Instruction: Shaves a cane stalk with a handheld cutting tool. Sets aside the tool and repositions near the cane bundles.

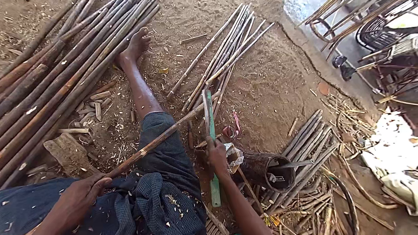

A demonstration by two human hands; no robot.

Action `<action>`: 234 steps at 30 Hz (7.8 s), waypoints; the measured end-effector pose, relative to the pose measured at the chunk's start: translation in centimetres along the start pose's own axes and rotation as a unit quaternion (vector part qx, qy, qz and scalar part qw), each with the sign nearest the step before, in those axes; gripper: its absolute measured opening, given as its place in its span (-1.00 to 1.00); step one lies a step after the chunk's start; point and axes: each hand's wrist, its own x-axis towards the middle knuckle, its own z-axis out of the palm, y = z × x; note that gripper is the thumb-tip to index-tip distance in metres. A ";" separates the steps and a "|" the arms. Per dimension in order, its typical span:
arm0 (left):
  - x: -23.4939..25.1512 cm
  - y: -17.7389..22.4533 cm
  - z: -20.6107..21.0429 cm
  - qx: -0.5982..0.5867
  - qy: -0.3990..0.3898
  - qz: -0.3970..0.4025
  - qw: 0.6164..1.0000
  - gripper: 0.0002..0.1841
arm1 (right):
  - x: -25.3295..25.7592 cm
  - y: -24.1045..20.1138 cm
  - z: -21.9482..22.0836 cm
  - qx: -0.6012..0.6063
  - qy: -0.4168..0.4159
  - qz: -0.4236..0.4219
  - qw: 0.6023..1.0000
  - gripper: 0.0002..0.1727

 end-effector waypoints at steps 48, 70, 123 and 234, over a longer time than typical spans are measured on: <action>2.0 1.3 -1.0 0.099 0.012 -0.005 0.995 -0.35 | -0.9 -2.3 0.8 -0.038 -0.102 -0.035 0.993 -0.40; 3.0 1.5 -1.6 -0.210 -0.133 -0.100 0.964 -0.48 | -0.1 0.0 0.5 0.023 -0.018 -0.005 1.000 -0.29; 5.0 1.1 -3.7 -0.295 -0.208 -0.101 0.927 -0.50 | 0.4 -1.7 1.5 -0.004 -0.006 -0.038 0.999 -0.29; -0.6 3.0 1.8 0.076 -0.049 0.016 0.996 -0.42 | -2.0 -3.1 3.2 -0.238 -0.122 -0.108 0.957 -0.21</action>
